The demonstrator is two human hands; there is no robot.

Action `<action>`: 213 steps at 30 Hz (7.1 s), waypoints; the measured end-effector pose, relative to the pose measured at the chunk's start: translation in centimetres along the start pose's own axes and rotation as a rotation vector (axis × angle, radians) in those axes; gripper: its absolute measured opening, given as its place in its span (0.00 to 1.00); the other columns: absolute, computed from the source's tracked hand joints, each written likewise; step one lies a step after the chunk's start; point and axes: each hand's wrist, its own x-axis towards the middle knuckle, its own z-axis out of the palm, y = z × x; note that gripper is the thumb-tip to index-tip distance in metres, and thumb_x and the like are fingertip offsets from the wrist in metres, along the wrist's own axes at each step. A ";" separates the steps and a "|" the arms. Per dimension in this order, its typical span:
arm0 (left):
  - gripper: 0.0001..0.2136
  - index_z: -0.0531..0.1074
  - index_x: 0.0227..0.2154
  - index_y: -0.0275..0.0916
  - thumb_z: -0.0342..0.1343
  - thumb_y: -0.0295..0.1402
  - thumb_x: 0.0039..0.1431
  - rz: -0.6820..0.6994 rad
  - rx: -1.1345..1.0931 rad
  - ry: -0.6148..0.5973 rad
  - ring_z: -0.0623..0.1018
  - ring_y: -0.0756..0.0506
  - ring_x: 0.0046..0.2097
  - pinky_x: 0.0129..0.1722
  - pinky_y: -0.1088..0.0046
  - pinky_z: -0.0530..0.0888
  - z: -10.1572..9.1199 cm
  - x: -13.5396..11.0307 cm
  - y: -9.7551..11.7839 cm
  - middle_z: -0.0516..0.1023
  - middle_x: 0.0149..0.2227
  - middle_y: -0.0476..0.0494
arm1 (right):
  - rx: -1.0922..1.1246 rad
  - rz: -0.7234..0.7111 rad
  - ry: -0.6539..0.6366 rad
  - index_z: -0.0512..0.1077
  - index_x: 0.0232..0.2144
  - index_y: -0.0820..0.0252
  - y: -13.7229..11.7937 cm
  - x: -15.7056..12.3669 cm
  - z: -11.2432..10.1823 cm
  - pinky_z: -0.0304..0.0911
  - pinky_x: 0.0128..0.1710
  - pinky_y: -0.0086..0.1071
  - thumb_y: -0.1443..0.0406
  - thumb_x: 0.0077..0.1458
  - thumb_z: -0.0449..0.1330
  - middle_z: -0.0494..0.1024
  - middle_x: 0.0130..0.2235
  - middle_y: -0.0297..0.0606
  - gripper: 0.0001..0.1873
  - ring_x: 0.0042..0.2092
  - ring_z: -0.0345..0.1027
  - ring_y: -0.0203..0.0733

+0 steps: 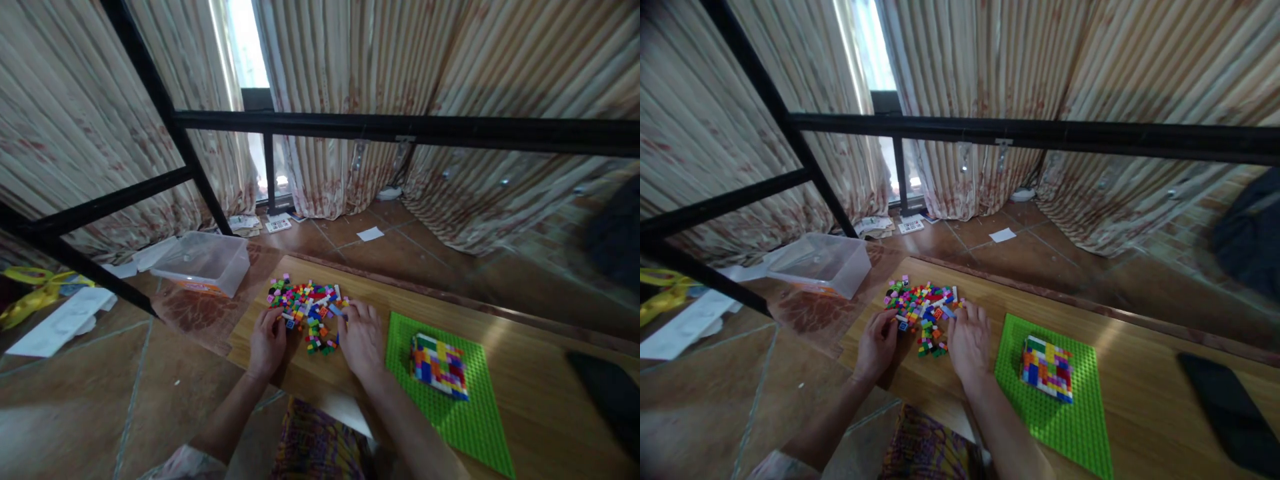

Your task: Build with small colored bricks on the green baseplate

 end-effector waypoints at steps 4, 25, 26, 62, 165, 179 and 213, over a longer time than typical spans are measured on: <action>0.10 0.72 0.40 0.39 0.50 0.34 0.59 0.021 0.036 0.010 0.76 0.45 0.39 0.39 0.66 0.76 -0.4 0.2 -0.1 0.75 0.40 0.42 | 0.212 0.028 0.019 0.70 0.37 0.57 1.0 -2.4 -2.2 0.64 0.41 0.41 0.64 0.61 0.47 0.75 0.36 0.40 0.12 0.39 0.69 0.47; 0.17 0.66 0.51 0.41 0.52 0.29 0.58 0.383 -0.204 -0.511 0.70 0.43 0.54 0.55 0.60 0.69 7.5 -5.5 16.8 0.70 0.51 0.40 | 0.318 0.544 0.421 0.75 0.35 0.58 12.7 -14.5 -8.2 0.66 0.33 0.34 0.55 0.55 0.56 0.79 0.33 0.39 0.14 0.32 0.71 0.41; 0.17 0.66 0.50 0.41 0.52 0.28 0.57 0.394 -0.205 -0.523 0.70 0.43 0.53 0.55 0.60 0.69 7.8 -5.6 17.2 0.69 0.51 0.40 | 0.288 0.509 0.434 0.75 0.35 0.58 12.4 -14.2 -8.0 0.65 0.33 0.34 0.55 0.55 0.56 0.78 0.32 0.39 0.14 0.32 0.70 0.41; 0.20 0.65 0.54 0.43 0.48 0.27 0.59 0.521 -0.080 -0.646 0.63 0.39 0.57 0.57 0.54 0.64 9.8 -7.4 17.8 0.59 0.60 0.40 | 0.212 0.350 0.324 0.78 0.34 0.55 13.6 -10.6 -7.0 0.59 0.42 0.37 0.54 0.56 0.55 0.75 0.38 0.40 0.16 0.40 0.65 0.43; 0.13 0.71 0.46 0.39 0.46 0.32 0.62 -0.095 0.130 -0.004 0.72 0.42 0.52 0.54 0.59 0.70 -1.3 -0.2 -1.5 0.73 0.49 0.41 | 0.007 0.137 -0.313 0.76 0.16 0.57 1.6 11.6 4.5 0.59 0.28 0.33 0.60 0.47 0.58 0.79 0.24 0.47 0.14 0.31 0.73 0.46; 0.12 0.72 0.44 0.39 0.47 0.33 0.61 -0.053 0.156 0.003 0.72 0.42 0.51 0.53 0.60 0.71 -1.1 -0.1 -2.1 0.74 0.48 0.41 | 0.305 -0.142 -0.569 0.79 0.28 0.54 4.3 7.4 1.3 0.60 0.30 0.26 0.65 0.52 0.54 0.81 0.28 0.30 0.12 0.31 0.72 0.36; 0.11 0.72 0.42 0.38 0.48 0.31 0.60 -0.063 0.165 0.008 0.73 0.42 0.50 0.52 0.61 0.71 -1.2 -0.2 -1.8 0.74 0.47 0.40 | 0.022 -0.282 -0.249 0.75 0.40 0.54 -2.9 3.9 2.1 0.53 0.47 0.37 0.64 0.57 0.54 0.74 0.43 0.40 0.11 0.47 0.60 0.44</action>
